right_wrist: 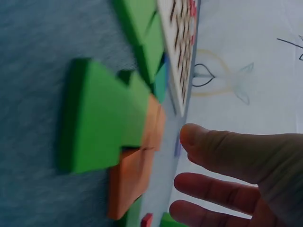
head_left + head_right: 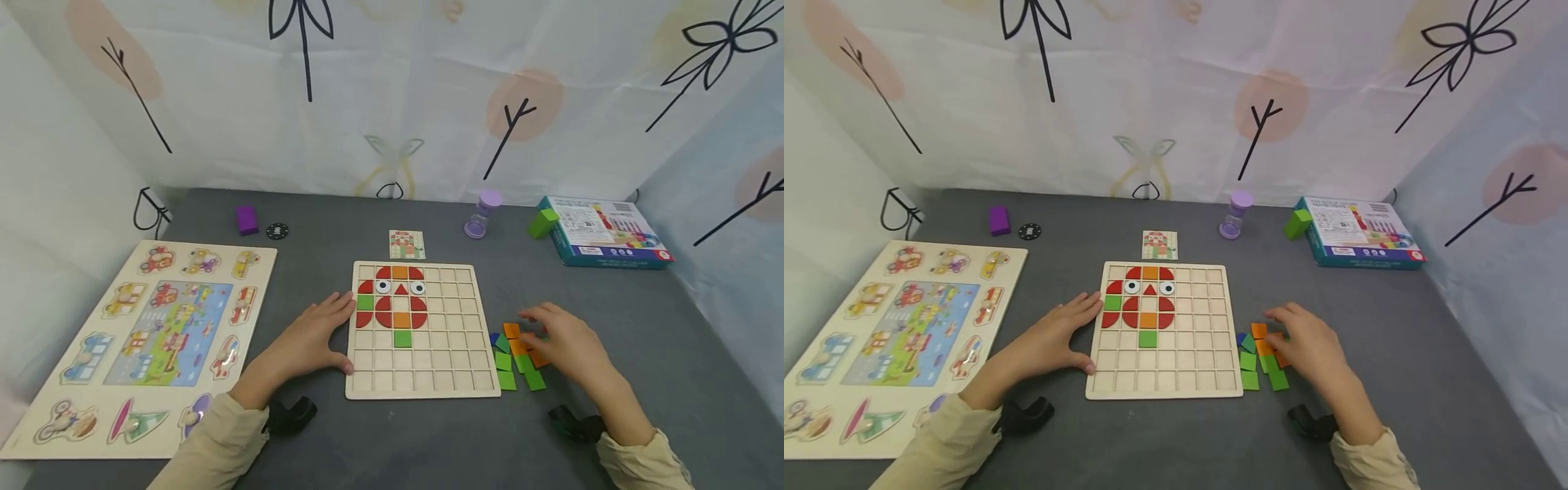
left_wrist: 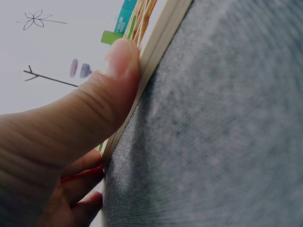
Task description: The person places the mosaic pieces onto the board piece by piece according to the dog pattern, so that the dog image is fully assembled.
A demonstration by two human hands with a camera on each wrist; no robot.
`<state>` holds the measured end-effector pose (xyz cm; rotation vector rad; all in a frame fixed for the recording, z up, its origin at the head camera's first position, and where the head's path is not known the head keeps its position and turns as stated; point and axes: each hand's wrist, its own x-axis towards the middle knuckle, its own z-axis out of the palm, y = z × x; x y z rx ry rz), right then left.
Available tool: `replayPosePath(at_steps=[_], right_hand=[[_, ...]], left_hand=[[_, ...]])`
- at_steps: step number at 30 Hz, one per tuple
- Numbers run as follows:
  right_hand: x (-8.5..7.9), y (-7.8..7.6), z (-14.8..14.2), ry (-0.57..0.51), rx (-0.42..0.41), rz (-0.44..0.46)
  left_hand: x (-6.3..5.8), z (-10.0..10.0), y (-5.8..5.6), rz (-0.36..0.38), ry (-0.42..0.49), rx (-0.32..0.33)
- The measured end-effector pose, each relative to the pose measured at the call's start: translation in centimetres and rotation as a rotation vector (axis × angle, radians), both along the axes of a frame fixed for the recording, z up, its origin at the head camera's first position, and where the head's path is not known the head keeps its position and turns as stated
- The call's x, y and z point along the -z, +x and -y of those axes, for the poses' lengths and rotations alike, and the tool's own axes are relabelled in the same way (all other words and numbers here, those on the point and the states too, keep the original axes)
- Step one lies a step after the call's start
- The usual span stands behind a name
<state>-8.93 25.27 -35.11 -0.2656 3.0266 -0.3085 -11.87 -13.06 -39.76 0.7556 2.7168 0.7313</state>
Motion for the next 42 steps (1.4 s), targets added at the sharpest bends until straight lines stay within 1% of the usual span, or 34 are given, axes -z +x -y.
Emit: replayPosePath(at_steps=[3, 6, 11, 16, 24, 28, 34, 39, 42], right_hand=[[0.5, 0.1, -0.6, 0.007, 0.015, 0.042], [0.8, 0.1, -0.8, 0.005, 0.02, 0.055], [1.2, 0.2, -0.8, -0.007, 0.006, 0.032], [1.5, 0.2, -0.4, -0.024, -0.034, -0.004], [1.6, 0.1, 0.2, -0.024, -0.085, -0.033], [1.6, -0.1, 0.3, -0.008, -0.085, -0.035], [1.6, -0.7, 0.1, 0.01, -0.075, -0.031], [1.4, -1.0, 0.2, 0.013, -0.108, -0.031], [1.3, -1.0, 0.5, 0.008, -0.136, -0.014]], left_hand=[[0.0, 0.1, 0.0, -0.002, 0.003, -0.001], [0.0, 0.1, 0.0, -0.002, 0.006, 0.001], [0.0, 0.1, 0.0, -0.001, 0.005, 0.002], [-0.1, 0.0, 0.0, 0.004, 0.004, -0.001], [-0.1, 0.0, 0.0, -0.001, 0.001, -0.002], [-0.1, 0.0, 0.0, -0.001, 0.001, 0.001], [0.0, 0.1, -0.1, 0.005, -0.002, 0.0], [0.2, 0.1, -0.1, 0.009, -0.005, -0.002], [0.2, 0.1, -0.2, 0.008, -0.009, -0.003]])
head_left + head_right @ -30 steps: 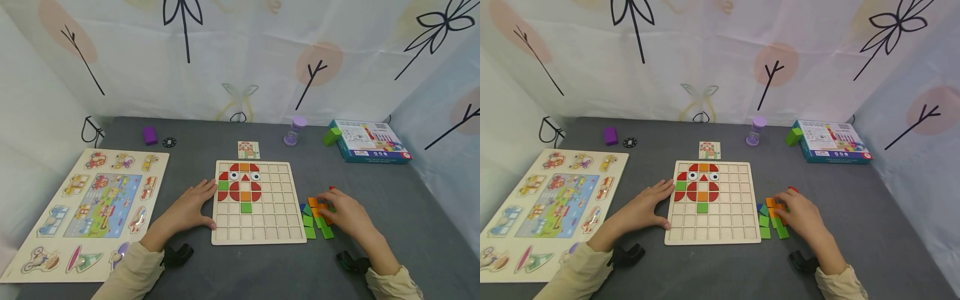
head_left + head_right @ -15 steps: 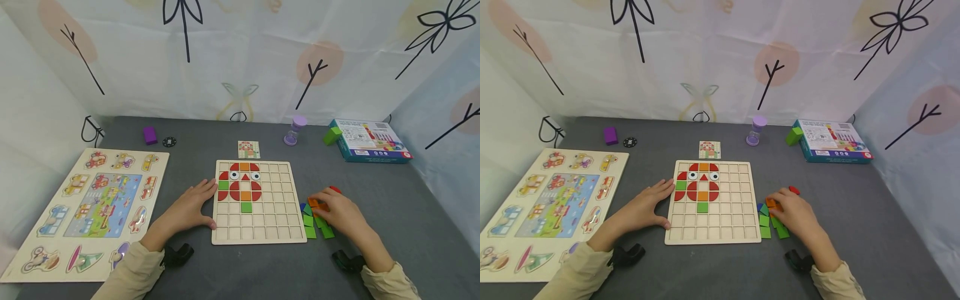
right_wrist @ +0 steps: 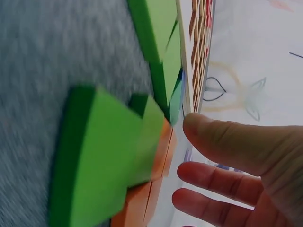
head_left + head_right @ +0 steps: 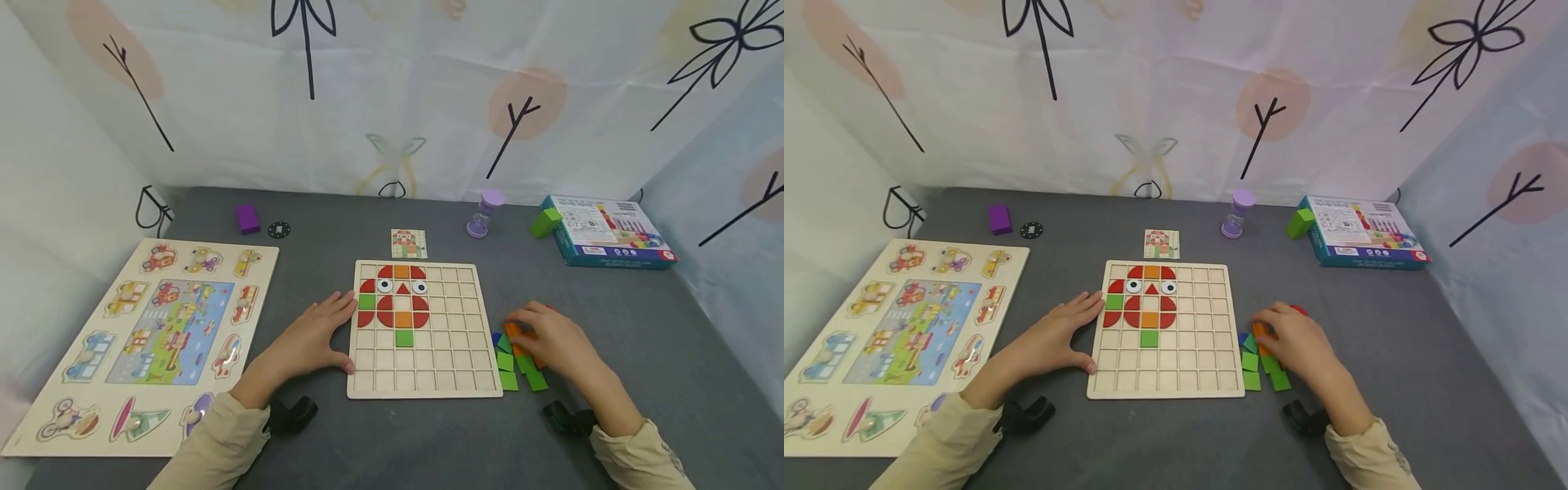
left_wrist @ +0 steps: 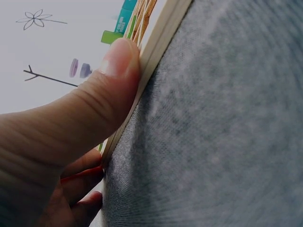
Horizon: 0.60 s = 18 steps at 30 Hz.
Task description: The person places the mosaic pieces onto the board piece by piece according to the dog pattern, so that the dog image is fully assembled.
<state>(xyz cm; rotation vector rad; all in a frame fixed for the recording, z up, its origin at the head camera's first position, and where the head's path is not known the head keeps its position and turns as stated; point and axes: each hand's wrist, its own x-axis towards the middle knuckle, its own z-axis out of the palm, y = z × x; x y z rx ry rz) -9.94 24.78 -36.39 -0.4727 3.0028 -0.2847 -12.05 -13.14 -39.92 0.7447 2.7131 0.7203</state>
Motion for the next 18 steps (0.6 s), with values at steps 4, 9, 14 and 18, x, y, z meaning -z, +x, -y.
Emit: replayPosePath(at_steps=[4, 9, 14, 18], right_hand=[[0.04, 0.02, 0.29, -0.01, -0.021, 0.037], [0.17, 0.01, 0.26, -0.007, -0.018, 0.031], [0.05, -0.01, 0.21, 0.013, -0.013, 0.007], [-0.05, 0.17, 0.17, 0.02, -0.009, 0.036]], left_hand=[[-0.12, -0.03, -0.07, -0.001, -0.005, 0.001], [-0.24, -0.06, -0.04, -0.001, -0.006, -0.002], [-0.28, -0.1, 0.03, -0.002, -0.002, -0.003], [-0.3, -0.12, 0.05, 0.002, 0.0, -0.005]])
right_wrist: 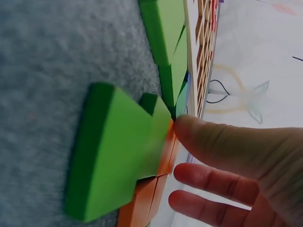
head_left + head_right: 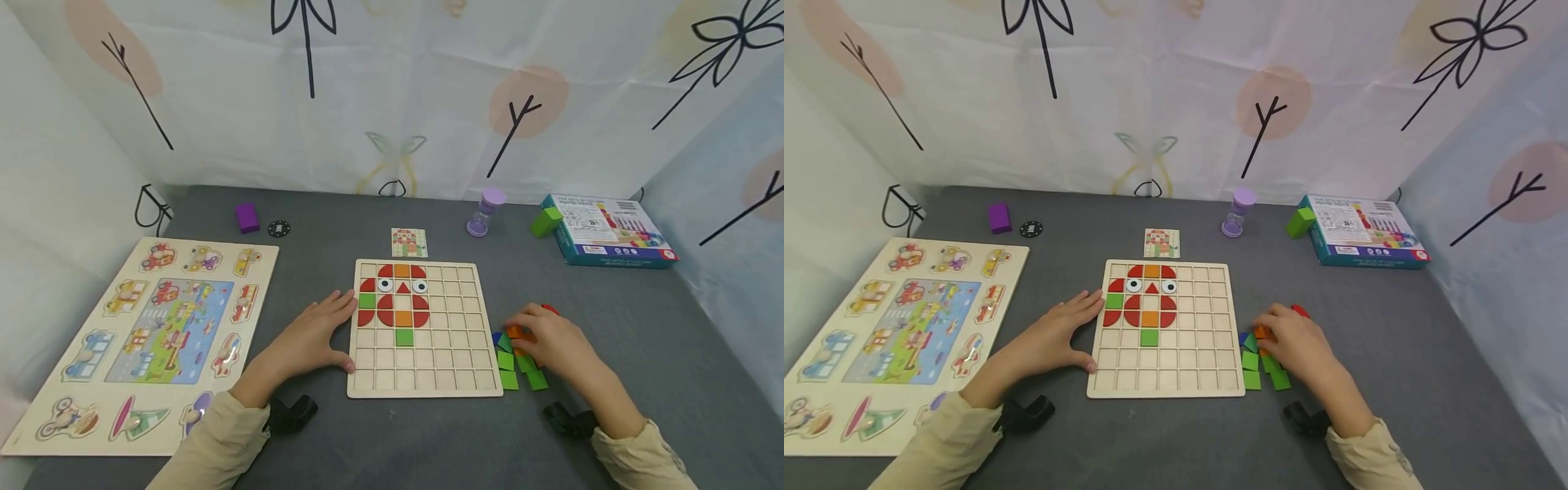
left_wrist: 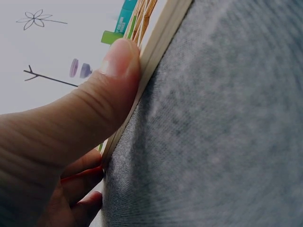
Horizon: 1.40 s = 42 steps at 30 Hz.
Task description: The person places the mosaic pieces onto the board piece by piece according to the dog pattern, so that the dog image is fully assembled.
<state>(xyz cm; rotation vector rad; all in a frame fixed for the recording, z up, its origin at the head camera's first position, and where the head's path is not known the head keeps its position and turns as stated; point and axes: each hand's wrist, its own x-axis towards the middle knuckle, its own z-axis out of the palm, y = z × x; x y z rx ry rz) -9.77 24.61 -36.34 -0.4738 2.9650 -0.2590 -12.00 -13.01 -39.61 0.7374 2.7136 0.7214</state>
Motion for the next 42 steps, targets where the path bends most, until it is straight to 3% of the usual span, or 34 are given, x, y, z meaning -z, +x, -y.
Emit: replayPosePath(at_steps=[4, 17, 34, 38, 42], right_hand=[[-0.1, 0.3, 0.0, -0.015, 0.0, 0.039], [-0.2, 1.9, 0.9, -0.027, -0.059, 0.044], [0.1, 2.7, 1.5, 0.068, -0.044, -0.052], [-0.2, 2.8, 2.7, 0.01, -0.069, -0.117], [-0.4, 2.6, 5.6, -0.075, -0.152, -0.173]], left_hand=[[-0.1, 0.0, 0.0, -0.005, -0.001, 0.003], [-0.3, 0.1, 0.1, 0.001, 0.0, 0.0], [0.0, 0.1, 0.0, -0.013, -0.002, 0.014], [0.0, 0.0, 0.0, -0.013, -0.003, 0.014], [0.2, 0.0, 0.0, -0.013, -0.002, 0.009]])
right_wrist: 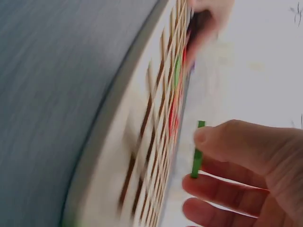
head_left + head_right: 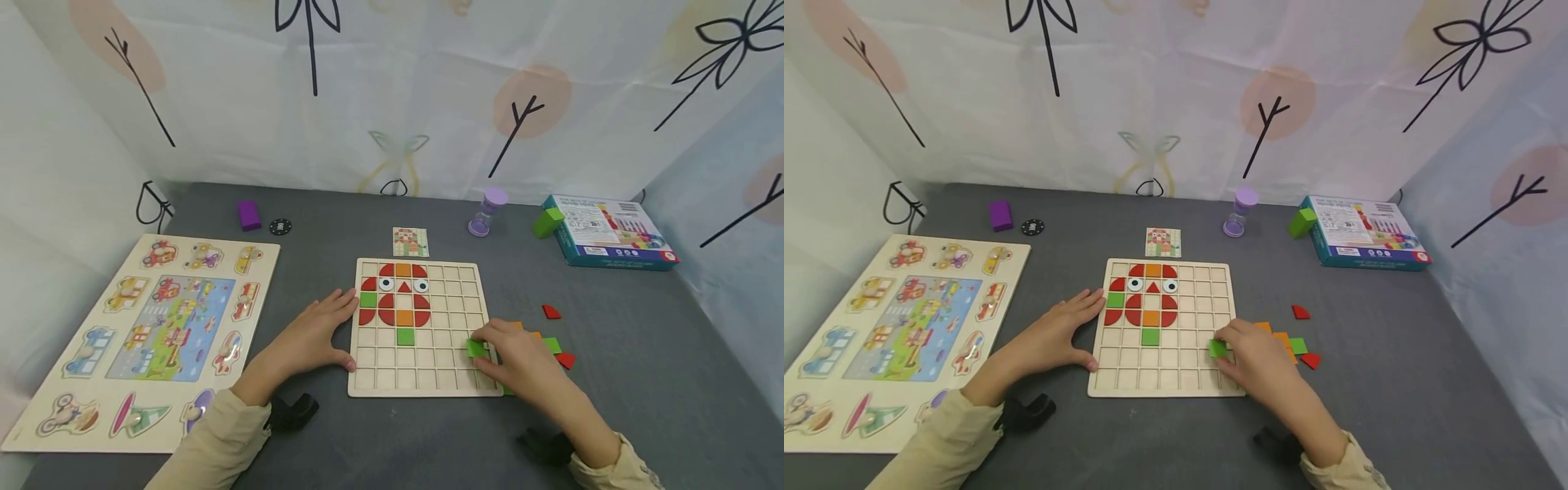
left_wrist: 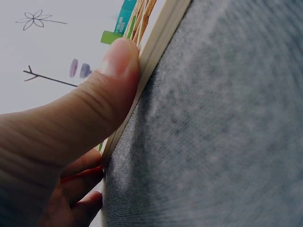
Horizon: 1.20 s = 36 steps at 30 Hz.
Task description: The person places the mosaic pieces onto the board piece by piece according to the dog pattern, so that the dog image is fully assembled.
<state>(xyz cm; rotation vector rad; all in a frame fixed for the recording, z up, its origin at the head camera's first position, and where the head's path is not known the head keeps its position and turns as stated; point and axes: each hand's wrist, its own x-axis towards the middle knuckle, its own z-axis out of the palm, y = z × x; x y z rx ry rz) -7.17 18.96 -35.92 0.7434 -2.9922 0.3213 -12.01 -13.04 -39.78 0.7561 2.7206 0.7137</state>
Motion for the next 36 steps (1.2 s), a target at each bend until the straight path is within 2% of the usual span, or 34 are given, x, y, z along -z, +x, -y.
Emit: replayPosePath(at_steps=[5, 9, 21, 24, 28, 33, 36], right_hand=[[0.5, -0.4, 4.3, -0.015, -0.115, 0.01], [1.1, -0.5, 6.3, -0.034, -0.182, 0.011], [1.6, -1.0, 7.8, -0.039, -0.226, -0.036], [1.1, -0.9, 7.1, -0.019, -0.205, -0.019], [0.1, -0.6, 4.6, 0.006, -0.147, 0.002], [-0.4, 0.9, 0.3, 0.034, -0.008, -0.007], [-0.3, 1.9, -1.5, 0.055, 0.081, 0.022]], left_hand=[[0.4, 0.0, 0.0, -0.001, 0.001, -0.002], [0.4, -0.2, 0.1, 0.004, 0.002, 0.0], [0.2, -0.4, 0.1, 0.008, 0.0, 0.003], [0.2, -0.4, 0.1, 0.01, 0.009, 0.002], [0.1, -0.3, 0.1, 0.013, 0.012, 0.002], [-0.1, -0.1, 0.1, 0.018, 0.01, 0.002], [-0.2, 0.0, 0.1, 0.016, 0.01, 0.001]])
